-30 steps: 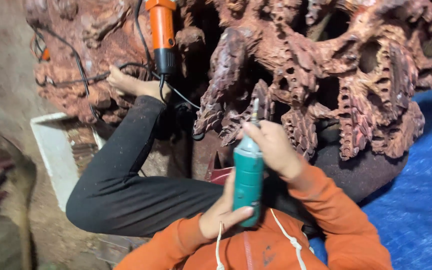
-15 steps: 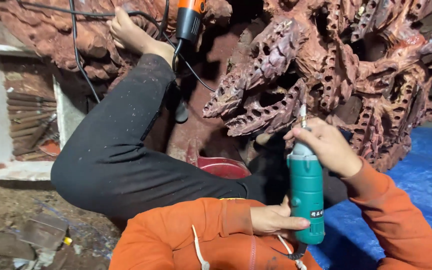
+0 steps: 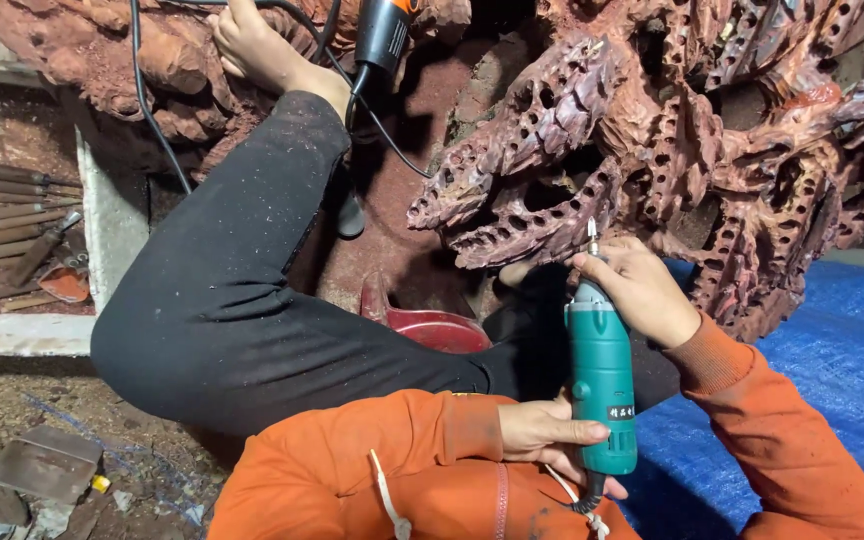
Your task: Carving intricate details into a large wooden sculpture using a handheld rotary tool
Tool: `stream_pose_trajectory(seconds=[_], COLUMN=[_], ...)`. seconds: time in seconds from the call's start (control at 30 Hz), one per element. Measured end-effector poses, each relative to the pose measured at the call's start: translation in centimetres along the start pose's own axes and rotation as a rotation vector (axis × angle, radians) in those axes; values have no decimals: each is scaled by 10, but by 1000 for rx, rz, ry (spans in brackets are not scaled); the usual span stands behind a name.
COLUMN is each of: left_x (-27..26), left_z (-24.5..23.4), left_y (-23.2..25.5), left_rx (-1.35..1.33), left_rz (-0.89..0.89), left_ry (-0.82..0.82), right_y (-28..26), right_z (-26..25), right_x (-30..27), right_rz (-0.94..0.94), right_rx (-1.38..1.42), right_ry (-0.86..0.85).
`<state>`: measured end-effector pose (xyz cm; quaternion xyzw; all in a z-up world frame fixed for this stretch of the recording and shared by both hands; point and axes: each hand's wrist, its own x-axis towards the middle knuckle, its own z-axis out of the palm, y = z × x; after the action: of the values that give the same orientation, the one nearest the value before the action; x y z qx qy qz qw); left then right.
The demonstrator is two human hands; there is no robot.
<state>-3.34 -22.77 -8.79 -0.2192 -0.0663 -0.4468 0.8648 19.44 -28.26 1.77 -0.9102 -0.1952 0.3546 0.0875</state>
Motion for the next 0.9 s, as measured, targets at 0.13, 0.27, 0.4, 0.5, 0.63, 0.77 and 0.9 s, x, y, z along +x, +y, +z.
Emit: stream_pose_trajectory(seconds=[0.13,0.27,0.4,0.5,0.63,0.77,0.9], left_x=[-5,-7,-9,-11,-13,-16,-18], left_z=[11,26,32,40,40,43,47], left_y=[15,25,28,31,27,22,28], left_rx=[133,171,180,193,228,16,15], left_rz=[-14,15,14,17,25,79,65], left_ry=[27,58,59,68,80,52,68], right_y=[-11,-24,-28,-30,-24,-18,-25], right_z=[-7,-16,-21,-21,-16,-10,-14], right_x=[4,6,6,6,6,8,8], right_rz=[131,249,256,269,222,205,221], right_rx=[76,153,150,166,174,187,197], right_ry=[1,-30,-37,-37,-25,-32,-38])
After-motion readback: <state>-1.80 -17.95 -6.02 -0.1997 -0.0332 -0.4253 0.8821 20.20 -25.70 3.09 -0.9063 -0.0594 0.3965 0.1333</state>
